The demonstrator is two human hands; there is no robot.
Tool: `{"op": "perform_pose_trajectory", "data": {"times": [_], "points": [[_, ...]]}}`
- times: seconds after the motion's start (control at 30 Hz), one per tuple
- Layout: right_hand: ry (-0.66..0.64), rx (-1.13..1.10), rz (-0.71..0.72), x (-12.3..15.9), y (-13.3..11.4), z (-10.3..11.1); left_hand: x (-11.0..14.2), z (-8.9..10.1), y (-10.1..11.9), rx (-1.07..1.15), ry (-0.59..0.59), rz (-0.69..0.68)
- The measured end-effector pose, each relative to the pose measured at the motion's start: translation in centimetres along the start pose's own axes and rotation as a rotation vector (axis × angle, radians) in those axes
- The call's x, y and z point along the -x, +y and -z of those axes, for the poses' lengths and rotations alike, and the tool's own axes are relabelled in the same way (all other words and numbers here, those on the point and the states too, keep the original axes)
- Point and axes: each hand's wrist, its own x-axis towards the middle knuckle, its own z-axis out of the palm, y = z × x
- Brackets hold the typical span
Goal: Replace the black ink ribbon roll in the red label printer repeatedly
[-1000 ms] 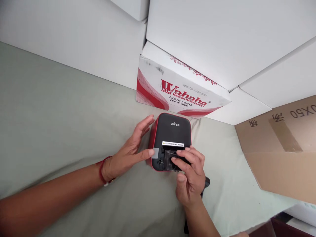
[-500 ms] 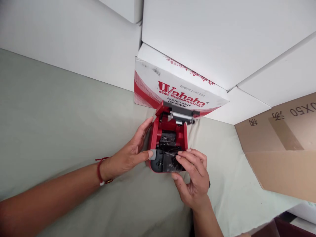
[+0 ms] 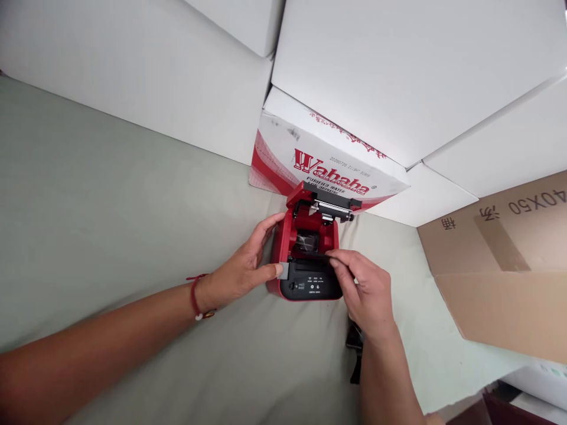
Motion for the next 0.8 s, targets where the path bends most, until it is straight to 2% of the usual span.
{"op": "perform_pose_trajectory", "data": {"times": [0.07,0.17,0.27,0.33,0.4,0.47,0.57,0.7,0.8], "points": [[0.164,-0.089,-0.131,0.0,-0.6,-0.1,0.0,0.0,0.2,0.001,0.003,0.015],[0.444,-0.272,-0.202,-0.3,-1.9,0.6,-0.1,0.0,0.3,0.005,0.011,0.029],[0.739,-0.37,-0.211,-0.5,-2.2,2.7,-0.1,-0.1,0.2,0.009,0.02,0.028],[0.848,-0.412,-0.243,-0.1,-1.5,4.4,0.0,-0.1,0.1,0.002,0.018,0.021],[0.775,-0.447,-0.303,0.9,-0.6,5.8,0.0,0.0,0.0,-0.003,0.017,0.02],[0.553,-0.453,-0.378,2.0,0.1,6.4,-0.1,0.0,-0.1,-0.003,0.021,0.028],[0.239,-0.389,-0.415,2.8,0.4,5.9,-0.1,0.1,-0.1,-0.002,0.024,0.043],[0.023,-0.271,-0.317,0.0,0.0,4.1,-0.2,0.1,-0.2,-0.016,0.029,0.042],[-0.236,-0.093,-0.18,-3.6,-0.5,2.2,-0.2,0.1,-0.2,-0.02,0.038,0.039]]}}
